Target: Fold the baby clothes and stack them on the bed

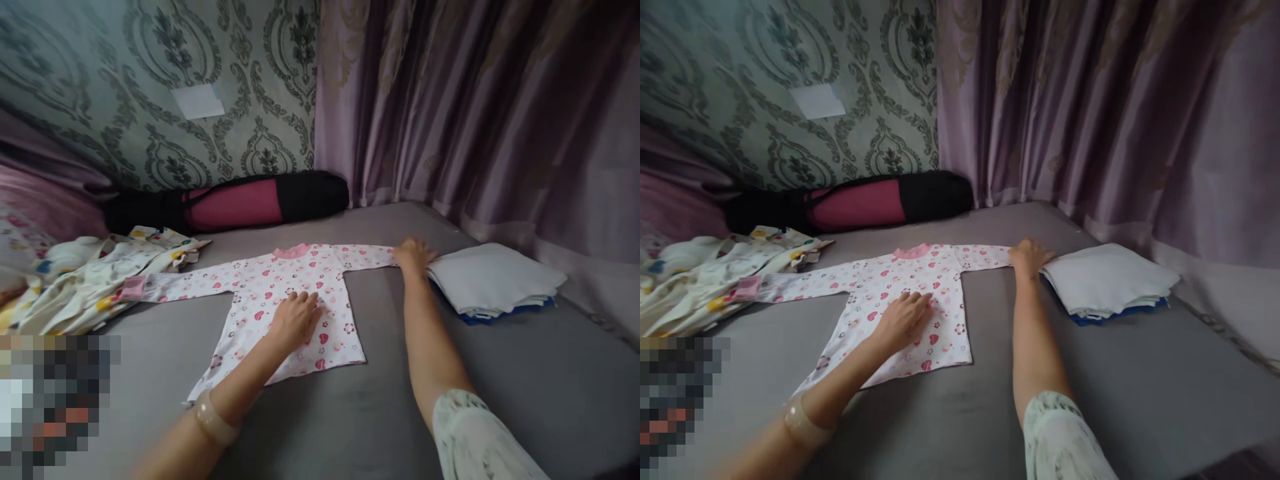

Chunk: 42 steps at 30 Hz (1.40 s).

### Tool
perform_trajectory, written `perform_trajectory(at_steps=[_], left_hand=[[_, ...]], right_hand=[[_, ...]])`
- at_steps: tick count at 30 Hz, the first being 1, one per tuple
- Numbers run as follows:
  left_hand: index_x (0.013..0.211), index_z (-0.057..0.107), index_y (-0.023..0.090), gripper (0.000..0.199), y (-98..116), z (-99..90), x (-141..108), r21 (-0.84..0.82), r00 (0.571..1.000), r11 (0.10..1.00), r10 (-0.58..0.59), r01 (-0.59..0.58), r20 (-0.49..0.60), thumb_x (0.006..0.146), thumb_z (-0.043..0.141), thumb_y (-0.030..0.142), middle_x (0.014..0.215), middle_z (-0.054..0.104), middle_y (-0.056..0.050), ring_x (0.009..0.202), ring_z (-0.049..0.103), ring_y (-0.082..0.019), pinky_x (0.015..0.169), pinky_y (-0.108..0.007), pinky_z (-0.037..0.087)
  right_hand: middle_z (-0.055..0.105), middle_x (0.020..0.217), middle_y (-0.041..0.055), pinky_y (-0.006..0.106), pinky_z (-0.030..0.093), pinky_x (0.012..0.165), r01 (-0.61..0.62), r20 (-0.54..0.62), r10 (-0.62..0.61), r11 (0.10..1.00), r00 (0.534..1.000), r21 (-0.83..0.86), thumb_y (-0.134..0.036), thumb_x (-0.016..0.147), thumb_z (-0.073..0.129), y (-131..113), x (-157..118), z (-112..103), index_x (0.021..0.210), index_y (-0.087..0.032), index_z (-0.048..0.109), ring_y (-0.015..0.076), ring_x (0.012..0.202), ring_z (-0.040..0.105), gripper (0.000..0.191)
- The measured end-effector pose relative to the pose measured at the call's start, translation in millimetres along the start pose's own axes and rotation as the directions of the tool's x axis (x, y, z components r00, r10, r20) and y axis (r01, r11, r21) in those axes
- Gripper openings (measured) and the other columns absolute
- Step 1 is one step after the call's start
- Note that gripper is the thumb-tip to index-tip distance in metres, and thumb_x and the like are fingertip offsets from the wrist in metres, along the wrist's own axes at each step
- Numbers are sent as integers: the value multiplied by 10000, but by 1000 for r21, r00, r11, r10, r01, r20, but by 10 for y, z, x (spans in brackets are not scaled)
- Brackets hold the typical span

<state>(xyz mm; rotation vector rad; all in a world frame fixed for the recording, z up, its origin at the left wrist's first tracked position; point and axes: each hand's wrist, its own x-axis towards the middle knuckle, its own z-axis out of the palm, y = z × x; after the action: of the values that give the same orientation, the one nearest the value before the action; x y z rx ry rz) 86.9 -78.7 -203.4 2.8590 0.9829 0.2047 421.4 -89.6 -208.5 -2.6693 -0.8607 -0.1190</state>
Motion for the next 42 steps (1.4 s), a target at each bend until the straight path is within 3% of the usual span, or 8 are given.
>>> perform_trajectory(at_steps=[3,12,20,23,25,28,34,42], left_hand=[[1100,622,207,345,-99,-4,359,-116,999,993,-39,37,-10,967,343,359,922,682,-111,870,642,-262,744,-353,485],[1223,572,130,349,-178,293,1433,-186,980,973,105,-136,-168,912,432,201,1237,629,-139,1161,564,-243,1034,-380,396],[1343,489,118,533,-231,389,1627,-102,998,993,56,-52,37,924,427,442,1456,450,-148,1324,401,-322,1082,-425,335],[1402,425,151,629,-219,378,1611,-97,996,995,29,-21,80,906,419,537,1503,390,-127,1355,341,-362,1089,-452,309],[1437,373,180,692,-213,362,1620,-106,993,994,16,-4,118,884,428,592,1536,337,-116,1371,305,-382,1094,-482,289],[1457,332,208,752,-219,347,1667,-117,985,993,4,16,174,856,429,649,1568,270,-106,1391,252,-402,1101,-519,256],[1467,316,223,874,-260,325,1769,-103,974,994,2,22,228,778,445,745,1571,237,-129,1383,227,-433,1095,-562,209],[1423,415,257,1012,-234,138,1907,-81,949,992,-72,101,307,592,591,807,1453,376,-178,1336,284,-443,1050,-553,265]], right_hand=[[528,1308,292,589,268,1004,-218,14,219,975,976,-47,-180,873,417,132,20,34,1228,-21,608,416,1270,422,434],[551,1302,242,483,311,987,-245,86,254,964,963,-104,-262,831,565,31,48,71,1228,-85,611,348,1246,452,436],[616,1234,184,516,372,979,-218,89,214,975,973,45,-241,751,616,23,87,-260,1056,-155,712,364,1226,483,331],[695,986,143,440,482,853,-119,79,103,960,992,252,-224,723,626,66,125,-441,907,-165,736,337,1061,599,222],[686,748,80,335,528,698,-119,153,49,864,987,489,-203,727,632,71,122,-540,785,-156,711,252,820,662,109],[656,637,16,248,520,541,-271,324,-2,545,946,794,-173,751,660,12,78,-646,728,-163,660,149,588,622,26],[680,656,-14,223,555,531,-468,459,-161,-22,874,884,-147,790,688,-305,-3,-751,778,-180,622,114,558,630,74],[644,598,-29,205,549,464,-603,522,-356,-170,775,780,-208,800,699,-907,-238,-649,802,-188,591,114,525,606,110]])
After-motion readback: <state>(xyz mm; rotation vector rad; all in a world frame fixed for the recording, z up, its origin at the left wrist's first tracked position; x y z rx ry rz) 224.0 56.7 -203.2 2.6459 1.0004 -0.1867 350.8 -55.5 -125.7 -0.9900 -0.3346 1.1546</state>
